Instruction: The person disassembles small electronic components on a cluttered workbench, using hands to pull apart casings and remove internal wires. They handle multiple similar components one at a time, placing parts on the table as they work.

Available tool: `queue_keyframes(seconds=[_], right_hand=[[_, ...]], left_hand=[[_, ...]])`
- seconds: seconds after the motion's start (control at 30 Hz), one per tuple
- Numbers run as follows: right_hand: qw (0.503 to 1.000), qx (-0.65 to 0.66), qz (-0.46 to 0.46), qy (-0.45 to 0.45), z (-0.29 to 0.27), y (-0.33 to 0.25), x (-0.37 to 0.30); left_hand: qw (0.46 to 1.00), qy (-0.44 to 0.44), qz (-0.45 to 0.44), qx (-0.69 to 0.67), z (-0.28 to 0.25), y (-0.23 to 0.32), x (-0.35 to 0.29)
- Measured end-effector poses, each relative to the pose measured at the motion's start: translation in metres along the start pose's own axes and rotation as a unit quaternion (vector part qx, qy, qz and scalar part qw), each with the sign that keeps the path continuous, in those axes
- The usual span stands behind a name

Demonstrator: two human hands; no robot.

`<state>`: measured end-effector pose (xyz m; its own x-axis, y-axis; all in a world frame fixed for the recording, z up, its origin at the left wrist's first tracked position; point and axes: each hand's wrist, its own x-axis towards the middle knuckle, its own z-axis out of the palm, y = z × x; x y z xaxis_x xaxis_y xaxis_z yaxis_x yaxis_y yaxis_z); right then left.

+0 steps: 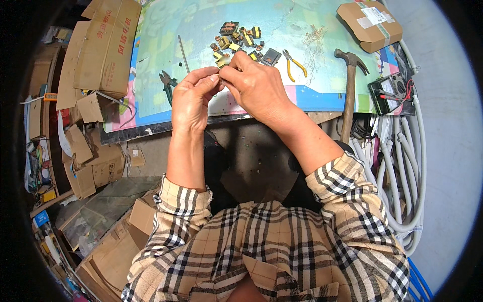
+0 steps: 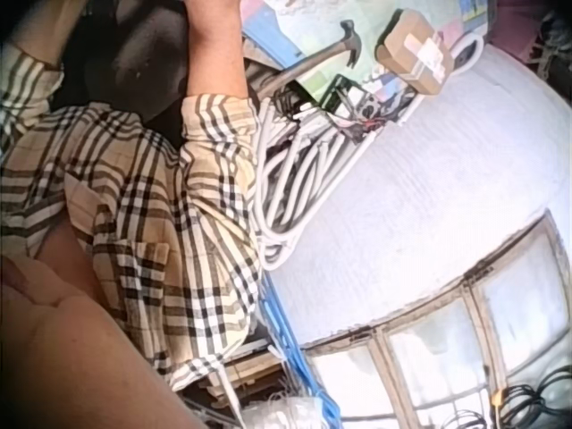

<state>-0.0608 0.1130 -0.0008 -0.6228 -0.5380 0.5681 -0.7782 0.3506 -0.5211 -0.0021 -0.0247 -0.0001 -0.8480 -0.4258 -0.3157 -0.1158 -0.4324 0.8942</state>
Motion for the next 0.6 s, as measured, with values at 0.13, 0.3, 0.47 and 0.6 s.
queue_keyframes(seconds=[0.13, 0.3, 0.47, 0.6], right_hand=[[1.000, 0.001, 0.010, -0.017, 0.004, -0.001, -0.003], [0.998, 0.021, 0.035, -0.051, 0.007, -0.004, -0.005], [0.992, 0.076, 0.079, -0.060, 0.000, 0.003, -0.004], [0.981, 0.125, 0.118, -0.095, -0.003, 0.011, 0.000]], left_hand=[[1.000, 0.019, -0.001, -0.013, 0.000, -0.004, 0.000], [1.000, 0.019, -0.006, -0.015, -0.004, -0.006, 0.000], [0.995, -0.056, 0.029, 0.072, -0.003, 0.006, 0.002], [0.974, -0.079, 0.094, 0.190, -0.002, 0.009, -0.004]])
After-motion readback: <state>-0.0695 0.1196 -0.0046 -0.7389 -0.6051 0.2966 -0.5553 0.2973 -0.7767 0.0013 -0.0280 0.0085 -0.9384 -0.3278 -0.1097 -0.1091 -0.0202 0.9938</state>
